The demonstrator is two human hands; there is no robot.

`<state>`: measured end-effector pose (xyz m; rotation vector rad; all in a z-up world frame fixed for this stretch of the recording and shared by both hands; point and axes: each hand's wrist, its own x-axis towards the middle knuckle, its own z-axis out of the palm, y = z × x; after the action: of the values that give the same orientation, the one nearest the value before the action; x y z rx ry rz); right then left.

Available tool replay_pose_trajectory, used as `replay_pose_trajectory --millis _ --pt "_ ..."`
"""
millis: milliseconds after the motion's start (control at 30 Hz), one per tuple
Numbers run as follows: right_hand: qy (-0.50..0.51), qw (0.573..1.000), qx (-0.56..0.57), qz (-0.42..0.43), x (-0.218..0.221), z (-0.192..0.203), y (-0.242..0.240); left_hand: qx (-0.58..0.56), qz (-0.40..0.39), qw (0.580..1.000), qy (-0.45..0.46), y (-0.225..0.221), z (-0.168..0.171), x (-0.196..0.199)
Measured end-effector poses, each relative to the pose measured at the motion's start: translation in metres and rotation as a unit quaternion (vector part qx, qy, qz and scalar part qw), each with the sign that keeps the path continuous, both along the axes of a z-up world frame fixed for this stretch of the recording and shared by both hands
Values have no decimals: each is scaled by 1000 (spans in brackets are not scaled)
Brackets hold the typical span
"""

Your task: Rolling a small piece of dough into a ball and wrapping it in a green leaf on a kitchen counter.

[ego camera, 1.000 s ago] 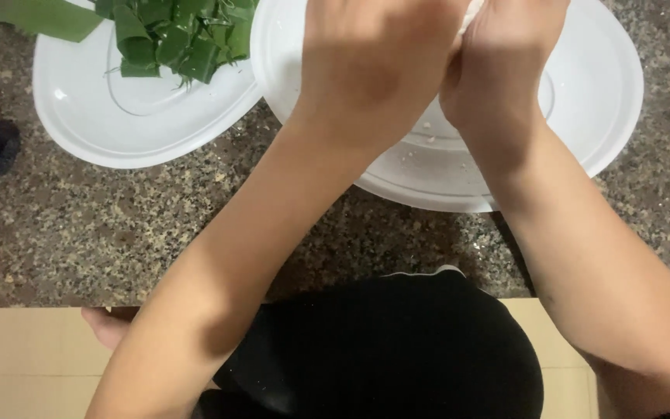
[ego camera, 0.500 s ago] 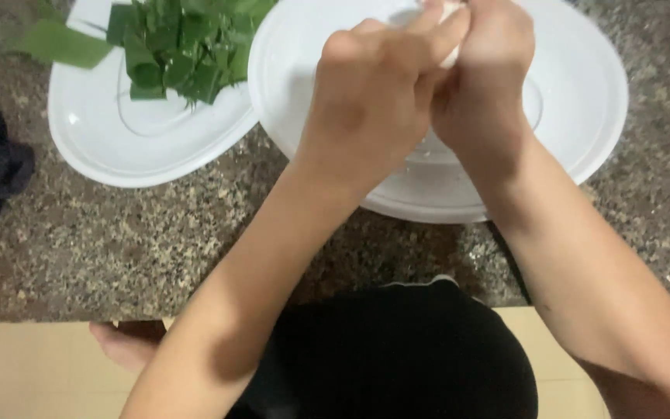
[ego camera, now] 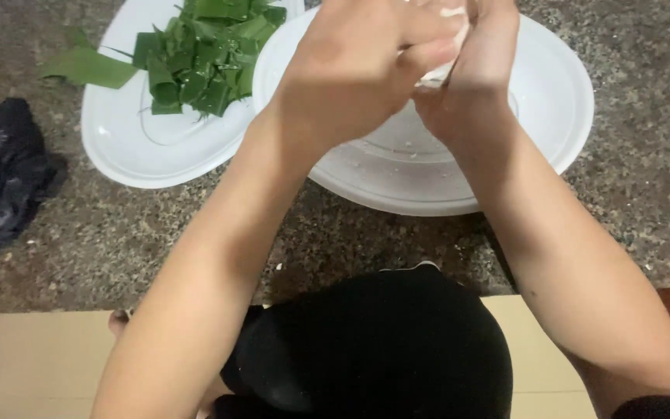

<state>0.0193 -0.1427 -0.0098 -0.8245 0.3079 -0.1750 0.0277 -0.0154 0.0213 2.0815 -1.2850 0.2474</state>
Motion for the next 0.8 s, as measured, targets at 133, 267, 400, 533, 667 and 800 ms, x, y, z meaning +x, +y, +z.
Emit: replay_pose_trajectory --millis 133,267,400,533,667,800 --pt "127 992 -8 -12 -2 8 12 -13 59 998 -11 -9 -22 5" --pt "173 981 -62 -57 -3 3 12 0 180 979 95 -22 -32 -7" --pt "143 988 -31 -39 -2 4 11 -116 327 937 -34 -39 -80 8" --pt "76 997 29 16 -5 -1 7 -85 326 938 -82 -45 -73 0" --pt "-4 993 87 75 -3 1 4 -82 302 922 -228 -39 -53 -11" --pt "-75 982 137 106 0 8 12 -13 118 990 -82 -7 -26 -3"
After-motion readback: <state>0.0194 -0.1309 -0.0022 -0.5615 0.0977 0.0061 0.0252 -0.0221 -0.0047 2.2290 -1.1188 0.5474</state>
